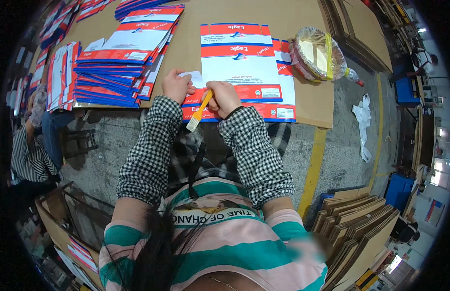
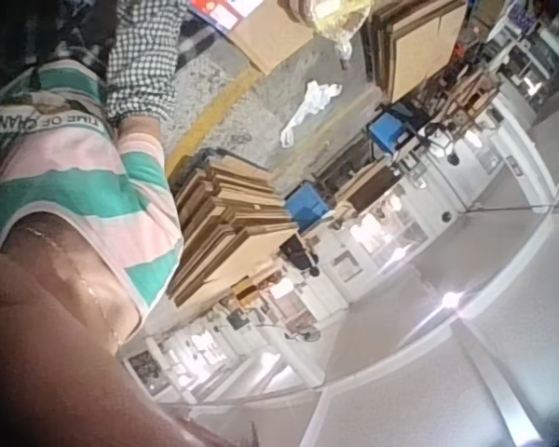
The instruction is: The recorder uses a brush to apply glue from a bowl to specific tabs on cardboard paper sheets, then stacks them.
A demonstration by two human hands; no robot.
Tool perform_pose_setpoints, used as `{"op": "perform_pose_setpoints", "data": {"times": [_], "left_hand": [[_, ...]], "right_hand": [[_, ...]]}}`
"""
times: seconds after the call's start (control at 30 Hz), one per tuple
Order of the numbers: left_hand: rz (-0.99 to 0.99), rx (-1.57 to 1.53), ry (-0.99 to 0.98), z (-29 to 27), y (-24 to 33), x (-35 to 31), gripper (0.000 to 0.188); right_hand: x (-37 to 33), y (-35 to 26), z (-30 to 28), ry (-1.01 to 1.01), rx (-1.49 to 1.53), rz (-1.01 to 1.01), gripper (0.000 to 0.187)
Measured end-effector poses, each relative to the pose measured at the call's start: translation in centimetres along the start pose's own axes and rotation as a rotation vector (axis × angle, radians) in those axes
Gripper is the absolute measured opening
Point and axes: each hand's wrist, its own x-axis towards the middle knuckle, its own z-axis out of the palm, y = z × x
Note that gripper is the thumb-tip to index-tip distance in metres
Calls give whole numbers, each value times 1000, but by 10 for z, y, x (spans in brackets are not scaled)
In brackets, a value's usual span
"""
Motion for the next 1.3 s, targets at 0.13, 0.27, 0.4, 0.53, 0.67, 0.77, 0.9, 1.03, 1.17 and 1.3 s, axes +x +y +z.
{"op": "perform_pose_setpoints", "data": {"times": [0.13,0.27,0.4,0.53,0.67,0.77,0.9,1.03,1.17,1.3], "left_hand": [[1,-19,-6,-1,1,-1,29],[1,-28,-14,-1,2,-3,29],[2,-29,-23,0,2,-4,30],[-26,9,-30,-2,4,-6,31],[-19,0,-37,-4,1,-2,31],[-12,5,-33,-5,1,-2,31],[-2,6,-36,-2,1,-6,33],[2,27,79,3,1,-6,36],[-47,223,115,11,21,-12,40],[-12,418,185,10,9,9,42]], "right_hand": [[3,0,-2,-76,101,9,21],[5,-1,1,-84,103,35,24],[13,-1,-2,-148,96,40,29],[13,-2,-2,-112,179,-4,30],[3,0,-6,-213,47,21,27],[3,2,0,-159,79,4,25],[-5,-13,-6,-115,165,-161,44],[-31,-19,-29,-124,200,-220,40],[-60,-17,-58,-85,252,-259,38],[-77,-17,-72,-89,288,-310,37]]}}
